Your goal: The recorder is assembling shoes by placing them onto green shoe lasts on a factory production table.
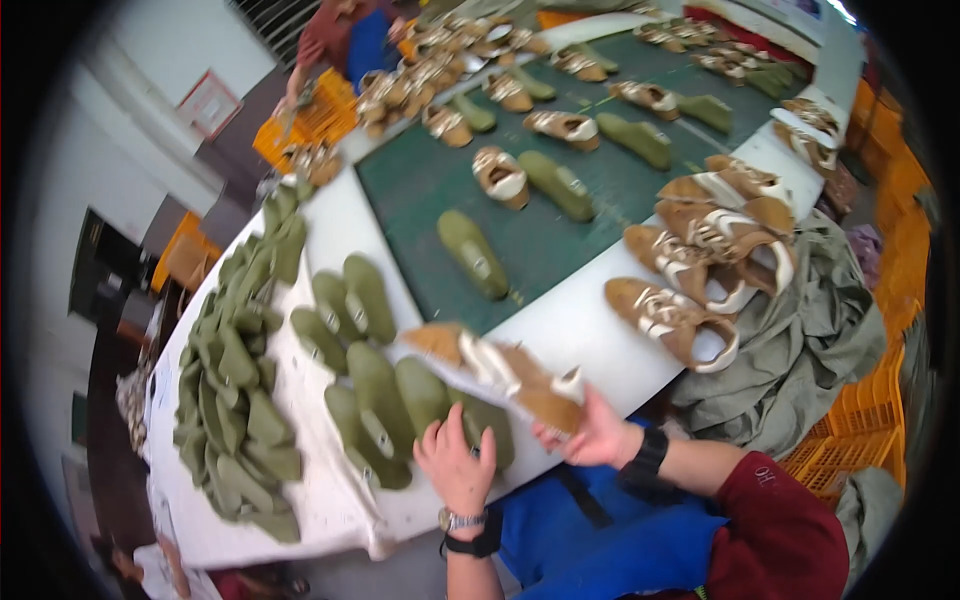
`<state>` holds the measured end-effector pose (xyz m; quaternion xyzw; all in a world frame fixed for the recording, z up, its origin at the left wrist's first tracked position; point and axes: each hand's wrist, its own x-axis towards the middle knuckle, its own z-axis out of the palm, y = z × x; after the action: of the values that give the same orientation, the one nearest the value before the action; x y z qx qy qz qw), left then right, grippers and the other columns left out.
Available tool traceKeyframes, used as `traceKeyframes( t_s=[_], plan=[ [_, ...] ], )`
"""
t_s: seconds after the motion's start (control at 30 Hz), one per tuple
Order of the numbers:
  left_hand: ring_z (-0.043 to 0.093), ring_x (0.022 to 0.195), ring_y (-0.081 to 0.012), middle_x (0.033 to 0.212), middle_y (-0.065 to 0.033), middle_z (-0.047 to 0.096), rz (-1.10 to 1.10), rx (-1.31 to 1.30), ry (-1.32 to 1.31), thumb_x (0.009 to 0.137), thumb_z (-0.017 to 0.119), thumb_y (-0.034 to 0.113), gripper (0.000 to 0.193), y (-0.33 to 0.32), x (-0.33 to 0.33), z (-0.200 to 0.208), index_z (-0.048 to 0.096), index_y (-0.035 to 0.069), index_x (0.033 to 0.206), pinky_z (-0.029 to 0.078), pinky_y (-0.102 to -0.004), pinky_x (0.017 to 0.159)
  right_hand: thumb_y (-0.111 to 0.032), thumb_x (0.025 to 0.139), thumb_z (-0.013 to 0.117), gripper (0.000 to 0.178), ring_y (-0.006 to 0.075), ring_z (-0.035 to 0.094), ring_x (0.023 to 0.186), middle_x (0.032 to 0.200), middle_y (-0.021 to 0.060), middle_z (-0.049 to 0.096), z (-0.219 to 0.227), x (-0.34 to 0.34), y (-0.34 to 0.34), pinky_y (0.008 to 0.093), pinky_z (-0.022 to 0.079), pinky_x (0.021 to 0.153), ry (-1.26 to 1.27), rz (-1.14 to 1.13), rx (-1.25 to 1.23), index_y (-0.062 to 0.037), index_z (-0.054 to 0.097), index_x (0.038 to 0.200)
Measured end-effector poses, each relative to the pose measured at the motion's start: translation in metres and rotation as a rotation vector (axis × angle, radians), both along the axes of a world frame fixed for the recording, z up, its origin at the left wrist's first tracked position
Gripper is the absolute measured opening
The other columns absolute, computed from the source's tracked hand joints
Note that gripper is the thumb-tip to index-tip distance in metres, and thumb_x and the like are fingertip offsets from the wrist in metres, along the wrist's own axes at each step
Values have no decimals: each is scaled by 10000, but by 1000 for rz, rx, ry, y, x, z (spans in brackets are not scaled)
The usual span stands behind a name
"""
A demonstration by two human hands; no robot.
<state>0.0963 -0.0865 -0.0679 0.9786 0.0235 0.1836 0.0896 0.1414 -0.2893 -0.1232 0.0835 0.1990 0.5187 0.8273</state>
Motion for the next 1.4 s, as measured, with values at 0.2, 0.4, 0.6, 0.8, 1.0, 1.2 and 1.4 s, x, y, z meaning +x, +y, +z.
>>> traceKeyframes(
  t_s=[0.2,0.4,0.6,0.8,1.0,1.2,1.4],
  plan=[
    [469,1087,-388,1108,-202,562,-8,-136,-66,877,451,226,353,43,-29,-31,561,-16,1110,322,-459,973,-641,842,409,535,166,583,807,1048,6,612,13,-19,29,207,320,445,-92,244,-231,-225,551,1146],
    [499,1117,-300,1214,-152,531,-141,-797,-56,892,483,349,495,58,-39,-30,448,29,1268,374,-472,952,-565,913,345,514,160,663,754,948,19,658,12,-24,29,272,542,544,-552,274,-17,-178,480,1225],
    [485,1137,-300,1233,-157,520,-44,-1397,-213,908,444,344,485,56,-54,-2,447,19,1269,371,-468,971,-395,964,385,461,230,646,828,1171,80,597,24,-22,34,315,539,608,-700,394,-162,-178,377,1370],
    [474,1154,-301,1249,-161,511,82,-1881,-368,921,412,340,480,55,-60,13,446,10,1269,368,-465,987,-476,948,400,514,127,623,840,1005,28,633,42,-32,31,258,512,719,-936,264,-358,-155,395,1349],
    [560,1049,-282,1157,-175,567,144,-1817,-348,923,435,262,432,42,-53,30,485,-78,1184,447,-416,927,-316,900,587,518,113,550,715,853,6,572,40,-25,23,258,445,642,-1652,-79,-841,-122,420,1351],
    [612,834,-211,960,-129,619,181,-1542,-397,914,470,188,311,44,-50,11,563,-79,1043,518,-316,736,-309,842,643,374,185,587,648,750,37,600,87,-31,-2,301,447,554,-2179,-138,-940,-112,562,1149],
    [582,943,-210,1063,-141,588,163,-1569,-226,941,447,206,337,28,-43,34,516,-64,1129,492,-341,822,-245,807,692,282,205,638,711,790,32,670,104,-30,-8,300,481,609,-2212,-2,-875,-77,597,1013]
  ],
)
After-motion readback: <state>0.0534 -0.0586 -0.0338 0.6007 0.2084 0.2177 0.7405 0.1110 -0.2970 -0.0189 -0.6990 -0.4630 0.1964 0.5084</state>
